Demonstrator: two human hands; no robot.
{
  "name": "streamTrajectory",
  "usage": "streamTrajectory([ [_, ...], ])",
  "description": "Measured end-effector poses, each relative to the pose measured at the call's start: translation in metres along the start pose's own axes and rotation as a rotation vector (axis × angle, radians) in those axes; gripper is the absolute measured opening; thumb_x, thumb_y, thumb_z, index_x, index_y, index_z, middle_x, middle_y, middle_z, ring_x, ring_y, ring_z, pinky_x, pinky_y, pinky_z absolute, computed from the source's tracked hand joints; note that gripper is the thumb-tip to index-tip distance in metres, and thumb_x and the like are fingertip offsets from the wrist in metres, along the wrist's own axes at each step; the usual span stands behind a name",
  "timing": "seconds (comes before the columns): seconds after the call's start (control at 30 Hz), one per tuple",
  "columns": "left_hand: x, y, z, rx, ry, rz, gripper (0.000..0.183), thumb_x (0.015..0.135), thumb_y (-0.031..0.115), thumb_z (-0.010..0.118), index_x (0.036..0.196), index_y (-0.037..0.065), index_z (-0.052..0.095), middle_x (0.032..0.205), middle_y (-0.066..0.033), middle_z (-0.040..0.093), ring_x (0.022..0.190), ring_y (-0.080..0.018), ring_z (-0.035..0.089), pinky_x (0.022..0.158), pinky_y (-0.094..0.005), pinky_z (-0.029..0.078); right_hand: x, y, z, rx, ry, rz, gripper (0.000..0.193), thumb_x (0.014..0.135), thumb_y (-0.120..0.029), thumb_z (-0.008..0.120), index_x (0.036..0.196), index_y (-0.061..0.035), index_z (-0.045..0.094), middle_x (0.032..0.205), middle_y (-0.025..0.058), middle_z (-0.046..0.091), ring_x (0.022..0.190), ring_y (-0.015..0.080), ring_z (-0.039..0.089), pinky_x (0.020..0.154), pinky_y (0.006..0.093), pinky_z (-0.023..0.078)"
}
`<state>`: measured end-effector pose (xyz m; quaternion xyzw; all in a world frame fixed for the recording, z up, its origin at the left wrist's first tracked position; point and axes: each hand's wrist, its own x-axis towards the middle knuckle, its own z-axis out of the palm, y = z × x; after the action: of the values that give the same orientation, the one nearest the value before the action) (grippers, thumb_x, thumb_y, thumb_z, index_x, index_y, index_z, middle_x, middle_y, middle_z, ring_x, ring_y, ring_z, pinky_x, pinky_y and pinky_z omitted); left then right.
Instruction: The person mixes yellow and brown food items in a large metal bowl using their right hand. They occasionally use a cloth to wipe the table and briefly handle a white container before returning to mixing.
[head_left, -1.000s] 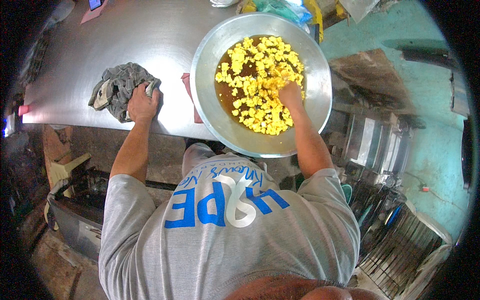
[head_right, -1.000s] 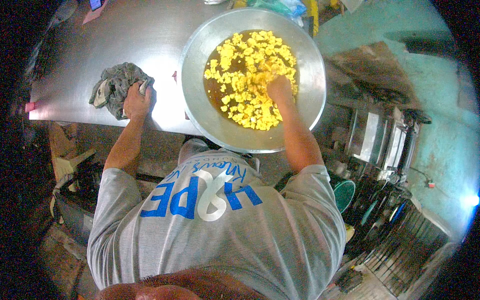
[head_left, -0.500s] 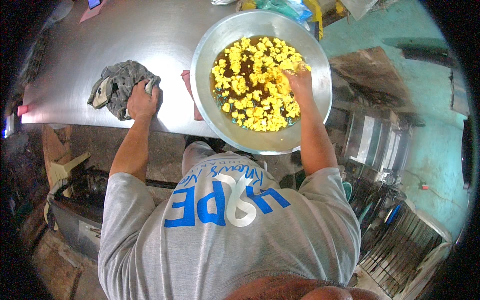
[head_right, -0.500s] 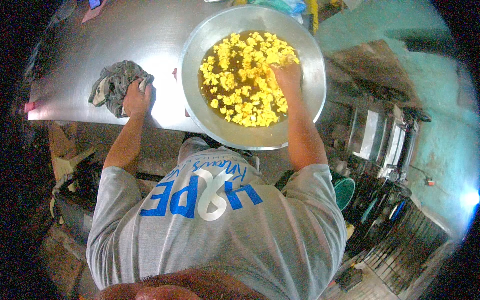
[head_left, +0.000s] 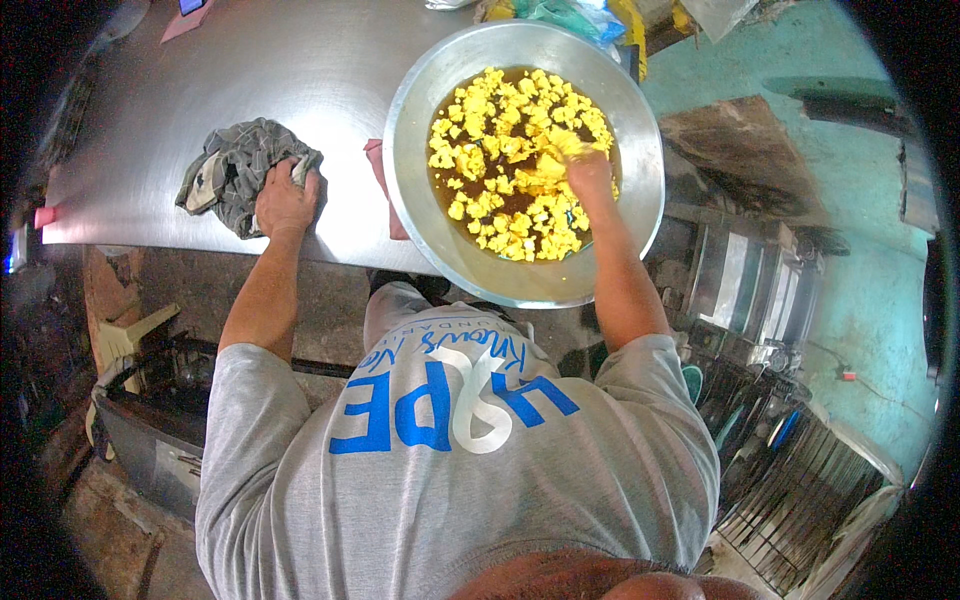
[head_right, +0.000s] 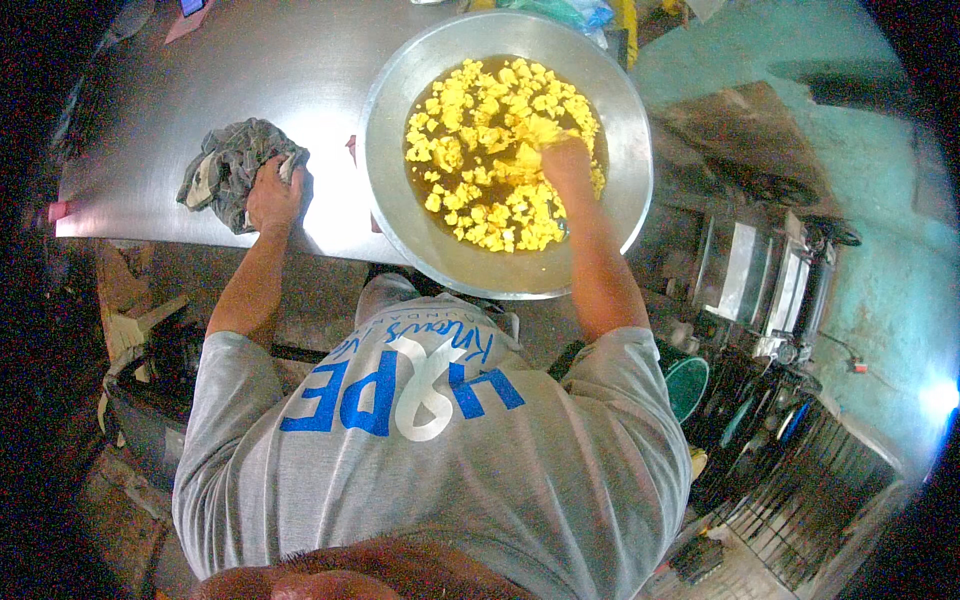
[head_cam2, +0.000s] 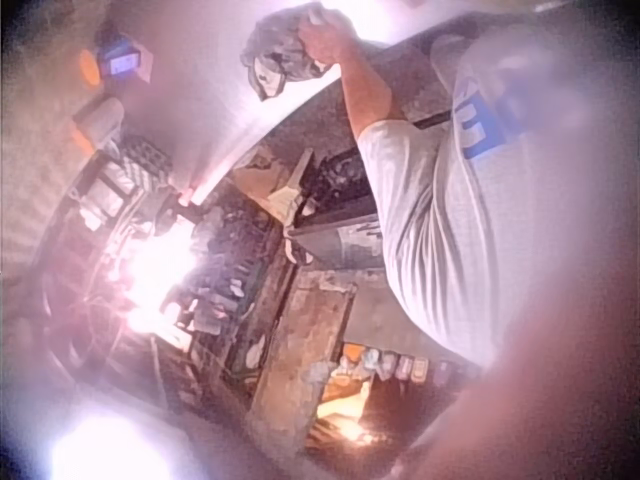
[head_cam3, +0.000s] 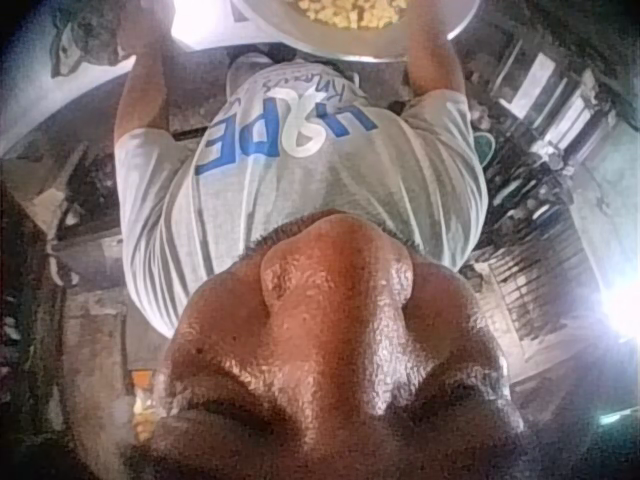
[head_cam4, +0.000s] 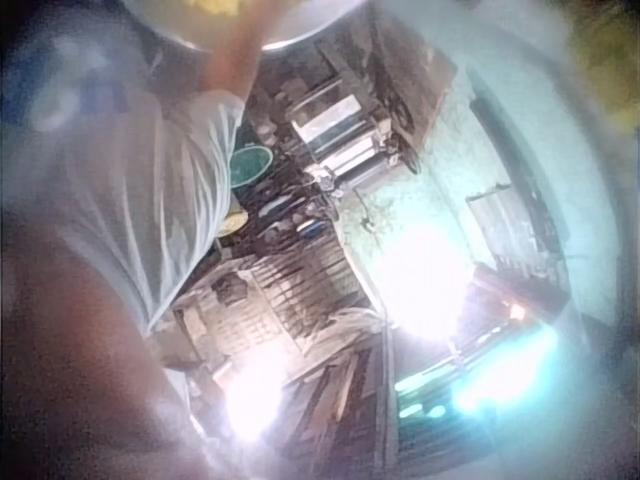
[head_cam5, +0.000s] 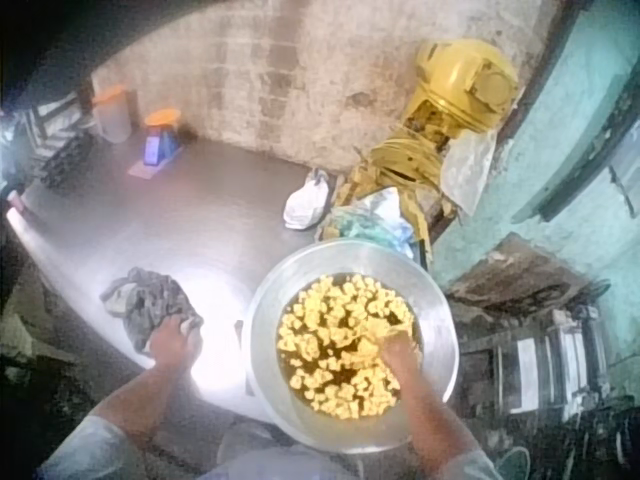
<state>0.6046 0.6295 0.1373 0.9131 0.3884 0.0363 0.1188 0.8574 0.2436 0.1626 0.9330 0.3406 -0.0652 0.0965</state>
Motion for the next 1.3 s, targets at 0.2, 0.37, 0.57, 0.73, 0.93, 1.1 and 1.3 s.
streamTrajectory([
  [0.2, 0.000, -0.002, 0.001, -0.010, 0.016, 0.014, 0.045, 0.079, 0.044, 0.052, 0.114, 0.017, 0.052, 0.111, -0.0109, 0.055, 0.097, -0.0312, 0.057, 0.083, -0.0411, 0.044, -0.025, -0.035, 0.022, 0.370, -0.076, 0.145, 0.020, 0.074, -0.016, 0.055, 0.081, 0.0008, 0.064, 0.082, 0.0237, 0.061, 0.079, 0.0369, 0.059, 0.072, 0.0463, 0.046],
  [0.37, -0.002, 0.001, 0.000, 0.012, 0.020, 0.005, 0.045, 0.078, 0.044, 0.053, 0.114, 0.017, 0.053, 0.110, -0.0101, 0.055, 0.096, -0.0310, 0.057, 0.083, -0.0408, 0.044, -0.011, -0.001, 0.029, -0.046, 0.086, -0.077, 0.021, 0.078, -0.018, 0.052, 0.080, -0.0033, 0.066, 0.076, 0.0184, 0.062, 0.071, 0.0326, 0.059, 0.066, 0.0429, 0.045],
  [0.57, -0.003, 0.001, -0.002, 0.006, 0.019, -0.002, 0.045, 0.077, 0.043, 0.055, 0.113, 0.017, 0.053, 0.108, -0.0101, 0.055, 0.096, -0.0310, 0.057, 0.083, -0.0406, 0.045, -0.009, 0.004, -0.006, 0.299, 0.649, -0.044, 0.016, 0.075, -0.016, 0.054, 0.072, -0.0085, 0.067, 0.067, 0.0109, 0.063, 0.067, 0.0263, 0.061, 0.062, 0.0406, 0.045],
  [0.73, -0.004, 0.004, -0.004, -0.010, 0.027, 0.009, 0.044, 0.077, 0.042, 0.055, 0.113, 0.016, 0.053, 0.107, -0.0102, 0.056, 0.096, -0.0306, 0.057, 0.083, -0.0406, 0.044, -0.019, -0.024, 0.026, 0.289, 0.366, -0.095, 0.017, 0.075, -0.018, 0.057, 0.080, -0.0035, 0.066, 0.080, 0.0157, 0.064, 0.078, 0.0331, 0.061, 0.071, 0.0423, 0.048],
  [0.93, -0.007, 0.006, -0.010, -0.027, 0.046, 0.024, 0.042, 0.078, 0.042, 0.055, 0.111, 0.016, 0.054, 0.106, -0.0112, 0.056, 0.096, -0.0309, 0.057, 0.082, -0.0404, 0.045, -0.038, -0.059, 0.009, 0.235, 0.018, -0.024, 0.016, 0.071, -0.017, 0.057, 0.069, -0.0034, 0.065, 0.070, 0.0175, 0.060, 0.071, 0.0339, 0.059, 0.066, 0.0420, 0.047],
  [1.1, -0.008, 0.008, -0.010, -0.026, 0.041, 0.007, 0.042, 0.078, 0.041, 0.055, 0.111, 0.016, 0.054, 0.107, -0.0108, 0.056, 0.096, -0.0306, 0.057, 0.082, -0.0402, 0.045, -0.026, -0.016, 0.004, -0.074, 0.184, -0.096, 0.017, 0.073, -0.020, 0.059, 0.070, -0.0044, 0.066, 0.066, 0.0127, 0.061, 0.064, 0.0282, 0.059, 0.055, 0.0404, 0.045],
  [1.3, -0.008, 0.011, -0.011, 0.004, 0.038, -0.002, 0.042, 0.078, 0.041, 0.054, 0.112, 0.017, 0.053, 0.106, -0.0097, 0.056, 0.094, -0.0309, 0.058, 0.081, -0.0404, 0.045, -0.051, -0.047, -0.025, 0.593, 0.201, -0.003, 0.037, 0.079, -0.035, 0.062, 0.087, 0.0005, 0.064, 0.076, 0.0190, 0.061, 0.074, 0.0351, 0.060, 0.069, 0.0410, 0.048],
])
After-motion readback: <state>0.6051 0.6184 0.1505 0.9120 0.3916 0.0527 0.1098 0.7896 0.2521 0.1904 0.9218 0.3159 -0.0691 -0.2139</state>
